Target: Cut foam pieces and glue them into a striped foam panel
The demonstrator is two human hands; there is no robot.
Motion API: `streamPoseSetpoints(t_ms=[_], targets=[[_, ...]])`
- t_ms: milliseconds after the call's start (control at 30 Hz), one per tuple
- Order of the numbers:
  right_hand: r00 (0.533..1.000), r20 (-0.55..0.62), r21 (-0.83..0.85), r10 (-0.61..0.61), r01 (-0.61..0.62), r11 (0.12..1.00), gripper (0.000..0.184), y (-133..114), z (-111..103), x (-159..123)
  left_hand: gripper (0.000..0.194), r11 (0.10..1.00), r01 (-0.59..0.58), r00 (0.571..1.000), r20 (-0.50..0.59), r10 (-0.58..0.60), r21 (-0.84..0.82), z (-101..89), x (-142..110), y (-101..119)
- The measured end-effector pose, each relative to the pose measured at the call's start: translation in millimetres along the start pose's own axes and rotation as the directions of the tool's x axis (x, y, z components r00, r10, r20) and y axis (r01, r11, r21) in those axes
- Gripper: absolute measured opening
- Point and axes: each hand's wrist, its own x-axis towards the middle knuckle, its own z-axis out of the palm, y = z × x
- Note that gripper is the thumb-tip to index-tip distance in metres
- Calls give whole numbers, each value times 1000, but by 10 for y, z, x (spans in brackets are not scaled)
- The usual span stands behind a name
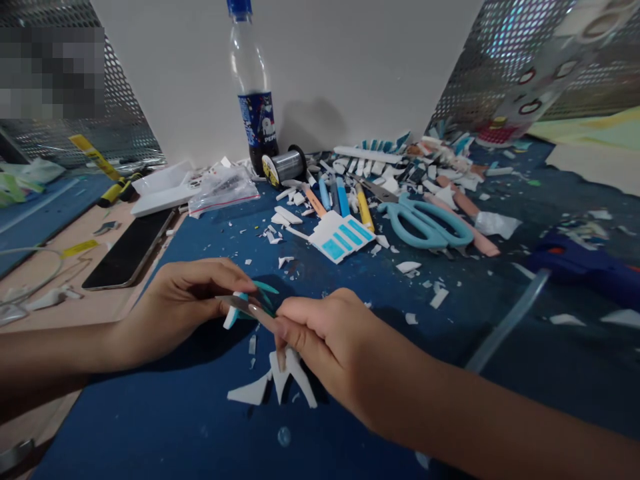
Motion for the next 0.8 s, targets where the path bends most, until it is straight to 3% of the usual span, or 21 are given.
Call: streamPoseSetpoints(t_ms=[167, 400, 600, 800], targets=[[998, 55, -29, 25, -23, 999, 44, -39, 2, 10, 25, 993, -64, 998, 35, 60, 99, -7, -16, 7], [979, 130, 143, 156, -174, 974, 46, -64, -16, 17, 17, 992, -55, 998, -14, 57, 112, -12, -25, 14], [970, 191, 211, 151, -191, 959, 50, -76, 5, 21, 17, 978, -132, 991, 41, 127, 159, -8, -25, 32], [967, 204, 204, 154, -196, 959, 48, -106, -15, 5, 18, 992, -65, 998, -2, 65, 110, -10, -28, 31]])
